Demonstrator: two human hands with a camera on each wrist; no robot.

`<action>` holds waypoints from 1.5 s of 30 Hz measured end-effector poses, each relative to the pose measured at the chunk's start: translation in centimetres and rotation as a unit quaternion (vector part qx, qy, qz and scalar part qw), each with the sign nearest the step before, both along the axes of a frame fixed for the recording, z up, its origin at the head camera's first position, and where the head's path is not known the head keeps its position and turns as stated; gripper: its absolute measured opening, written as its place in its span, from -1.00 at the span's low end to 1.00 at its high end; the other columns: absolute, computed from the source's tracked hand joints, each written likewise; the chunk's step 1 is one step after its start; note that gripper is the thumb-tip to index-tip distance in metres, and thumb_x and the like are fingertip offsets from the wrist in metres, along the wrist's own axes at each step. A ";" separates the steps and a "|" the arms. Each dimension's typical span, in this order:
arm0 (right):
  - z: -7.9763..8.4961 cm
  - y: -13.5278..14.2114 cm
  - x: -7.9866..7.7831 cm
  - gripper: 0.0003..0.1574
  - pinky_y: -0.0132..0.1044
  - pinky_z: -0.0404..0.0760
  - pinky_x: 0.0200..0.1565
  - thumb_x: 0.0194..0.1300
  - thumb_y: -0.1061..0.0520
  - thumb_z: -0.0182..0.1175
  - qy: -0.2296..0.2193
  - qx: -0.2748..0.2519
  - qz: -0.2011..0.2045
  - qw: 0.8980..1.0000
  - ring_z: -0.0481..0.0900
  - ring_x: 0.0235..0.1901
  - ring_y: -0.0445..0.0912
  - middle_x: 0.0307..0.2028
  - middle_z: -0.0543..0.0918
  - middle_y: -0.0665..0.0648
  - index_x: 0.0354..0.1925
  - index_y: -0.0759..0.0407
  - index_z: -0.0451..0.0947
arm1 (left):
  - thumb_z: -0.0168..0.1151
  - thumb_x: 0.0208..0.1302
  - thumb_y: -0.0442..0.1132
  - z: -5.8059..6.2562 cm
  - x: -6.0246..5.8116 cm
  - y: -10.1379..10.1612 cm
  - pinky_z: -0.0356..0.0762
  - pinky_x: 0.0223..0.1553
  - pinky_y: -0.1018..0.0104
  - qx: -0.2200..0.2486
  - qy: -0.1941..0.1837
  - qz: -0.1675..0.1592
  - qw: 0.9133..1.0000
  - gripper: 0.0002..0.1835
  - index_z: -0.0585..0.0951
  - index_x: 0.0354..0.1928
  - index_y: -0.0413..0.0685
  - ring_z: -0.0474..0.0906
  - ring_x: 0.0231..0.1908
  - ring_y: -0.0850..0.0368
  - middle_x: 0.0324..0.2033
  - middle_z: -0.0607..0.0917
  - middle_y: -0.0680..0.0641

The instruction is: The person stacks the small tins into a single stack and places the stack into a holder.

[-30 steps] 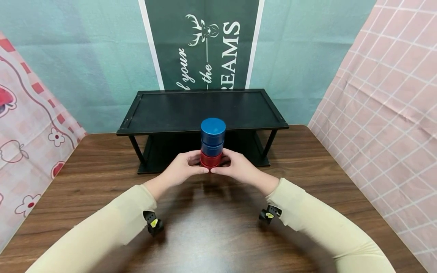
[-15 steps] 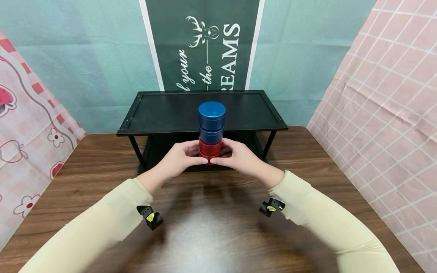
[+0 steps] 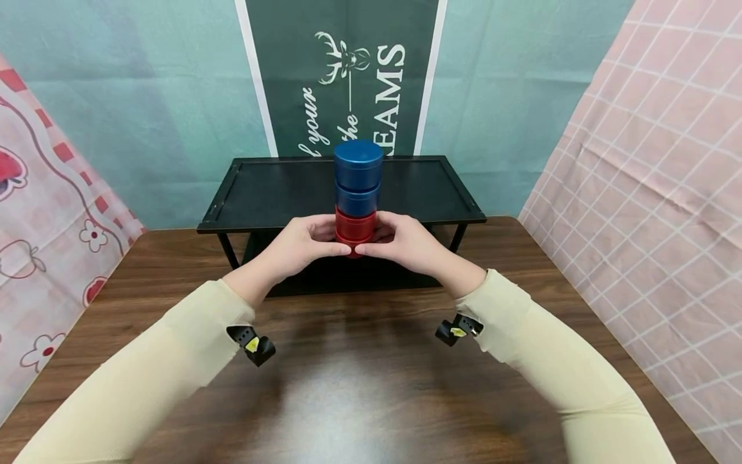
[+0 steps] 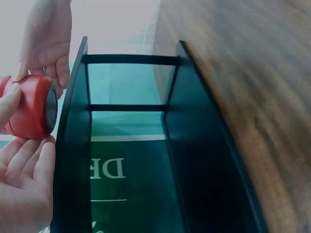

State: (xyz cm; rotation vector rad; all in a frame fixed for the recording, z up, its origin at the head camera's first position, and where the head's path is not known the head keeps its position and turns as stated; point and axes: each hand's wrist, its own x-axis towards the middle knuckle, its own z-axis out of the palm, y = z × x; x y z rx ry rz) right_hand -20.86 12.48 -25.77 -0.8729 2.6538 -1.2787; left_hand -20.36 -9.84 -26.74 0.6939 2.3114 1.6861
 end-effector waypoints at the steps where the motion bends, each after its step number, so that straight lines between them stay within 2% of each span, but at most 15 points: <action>1: 0.2 0.0 -0.2 -0.41 -0.24 0.58 -0.09 0.16 -0.05 0.31 0.002 0.001 0.002 1.000 0.59 -0.17 -0.16 -0.11 0.63 0.02 0.12 0.11 0.46 | 0.36 0.12 -0.16 0.2 -0.1 0.0 0.43 0.11 0.13 -0.002 0.001 -0.001 1.000 -0.39 0.43 0.24 -0.07 0.50 0.07 0.12 0.08 0.57 -0.06; 6: 1.0 -0.1 -1.1 -0.38 -0.21 0.56 -0.04 0.17 -0.08 0.30 0.006 0.002 0.008 1.000 0.58 -0.14 -0.14 -0.09 0.64 0.05 0.15 0.11 0.45 | 0.33 0.16 -0.16 1.3 -1.0 -0.3 0.41 0.13 0.09 -0.014 0.018 -0.007 1.000 -0.39 0.41 0.26 -0.07 0.48 0.08 0.09 0.09 0.56 -0.08; 11: 1.3 -0.1 -2.3 -0.35 -0.19 0.53 0.01 0.18 -0.08 0.29 0.003 -0.004 0.007 1.000 0.58 -0.09 -0.12 -0.03 0.62 0.07 0.19 0.10 0.42 | 0.33 0.15 -0.14 1.8 -2.1 -0.3 0.38 0.15 0.07 -0.029 0.025 0.000 0.999 -0.39 0.41 0.26 -0.05 0.47 0.09 0.07 0.09 0.56 -0.08; 19: 1.3 -0.3 -4.5 -0.32 -0.17 0.50 0.07 0.18 -0.09 0.28 -0.005 -0.015 -0.001 1.000 0.56 -0.05 -0.13 0.01 0.60 0.05 0.23 0.06 0.39 | 0.34 0.14 -0.12 1.9 -4.2 -0.2 0.38 0.15 0.08 -0.039 0.034 0.015 0.999 -0.39 0.41 0.25 -0.01 0.47 0.09 0.09 0.10 0.55 -0.05; 29: 0.5 -0.2 -6.9 -0.29 -0.14 0.45 0.11 0.17 -0.08 0.29 -0.023 -0.035 -0.021 0.999 0.53 0.00 -0.09 0.04 0.58 0.10 0.24 0.09 0.37 | 0.34 0.15 -0.13 2.0 -6.4 0.4 0.35 0.18 0.13 -0.069 0.048 0.048 0.995 -0.38 0.41 0.25 -0.10 0.47 0.09 0.05 0.11 0.54 -0.10; 36: 0.3 -0.4 -7.4 -0.26 -0.13 0.41 0.15 0.17 -0.06 0.29 -0.049 -0.053 -0.030 0.997 0.50 0.04 -0.06 0.08 0.55 0.13 0.26 0.12 0.33 | 0.31 0.18 -0.18 1.7 -6.7 0.8 0.35 0.18 0.18 -0.066 0.050 0.063 0.995 -0.39 0.38 0.27 -0.14 0.47 0.10 0.07 0.14 0.52 -0.11; 45: -0.1 -0.5 -7.6 -0.24 -0.14 0.42 0.14 0.17 -0.09 0.28 -0.026 -0.040 -0.053 0.997 0.50 0.02 -0.07 0.07 0.54 0.13 0.25 0.17 0.33 | 0.27 0.22 -0.20 1.7 -6.7 1.1 0.34 0.19 0.17 -0.072 0.036 0.071 0.994 -0.38 0.33 0.31 -0.13 0.44 0.13 0.05 0.18 0.48 -0.12</action>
